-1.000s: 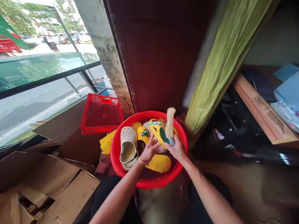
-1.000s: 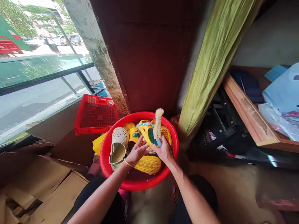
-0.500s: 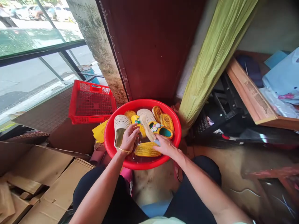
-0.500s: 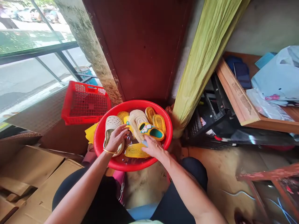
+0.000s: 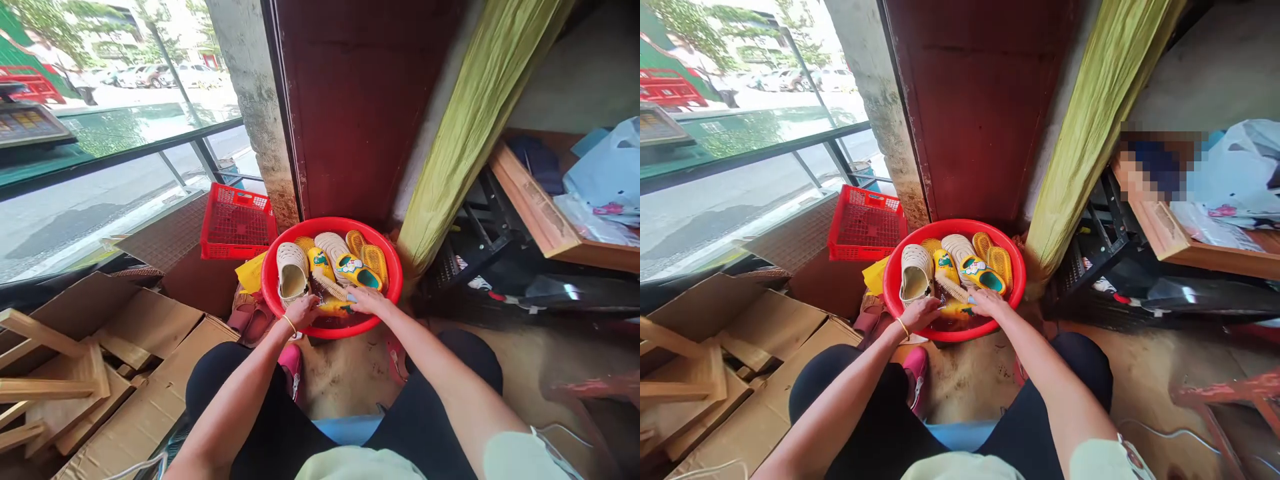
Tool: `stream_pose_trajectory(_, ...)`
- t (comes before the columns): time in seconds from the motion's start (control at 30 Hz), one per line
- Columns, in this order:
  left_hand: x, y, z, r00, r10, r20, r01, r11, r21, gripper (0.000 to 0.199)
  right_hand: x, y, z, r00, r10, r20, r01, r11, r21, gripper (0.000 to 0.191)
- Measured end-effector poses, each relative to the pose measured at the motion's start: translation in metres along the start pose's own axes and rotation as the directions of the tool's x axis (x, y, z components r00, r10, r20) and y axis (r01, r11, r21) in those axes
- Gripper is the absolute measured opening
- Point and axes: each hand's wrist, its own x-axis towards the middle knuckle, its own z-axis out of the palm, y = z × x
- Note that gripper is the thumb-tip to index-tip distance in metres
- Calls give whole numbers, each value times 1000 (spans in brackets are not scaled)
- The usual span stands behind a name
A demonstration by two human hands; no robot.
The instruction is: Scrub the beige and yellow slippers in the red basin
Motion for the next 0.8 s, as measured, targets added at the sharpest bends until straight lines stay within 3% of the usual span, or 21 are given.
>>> stream_pose_trajectory(0.2, 7, 14, 32, 986, 154, -69, -153, 988, 28, 55, -10, 8, -25, 999, 22, -49, -20, 999, 45, 45)
stream_pose_trajectory(0.33, 24, 25, 57, 964, 251, -89, -242, 965, 102, 50, -12, 8, -25, 998, -7, -57, 11, 997, 72, 45)
stream_pose_trajectory(0.43, 26, 26, 65, 959, 259, -114, -235, 954, 187, 43, -9, 2, -27, 996, -63, -66, 67, 995, 71, 39)
stream_pose_trajectory(0.5, 24, 29, 62, 970, 206, -130, -171, 956, 240, 42, -5, -4, -33, 993, -93, -78, 100, 992, 82, 37)
stream_pose_trajectory(0.6, 25, 38, 45, 991, 65, -116, -29, 957, 290, 41, -2, -10, -49, 975, -79, -207, 110, 984, 141, 54)
stream_pose_trajectory(0.7, 35, 48, 21, 995, -29, -90, 55, 951, 303, 44, -3, -4, -64, 902, 15, -432, 87, 973, 214, 69)
stream_pose_trajectory(0.8, 49, 49, -4, 990, -97, -105, 123, 954, 272, 43, -8, 4, -64, 852, 100, -514, 16, 976, 216, 63)
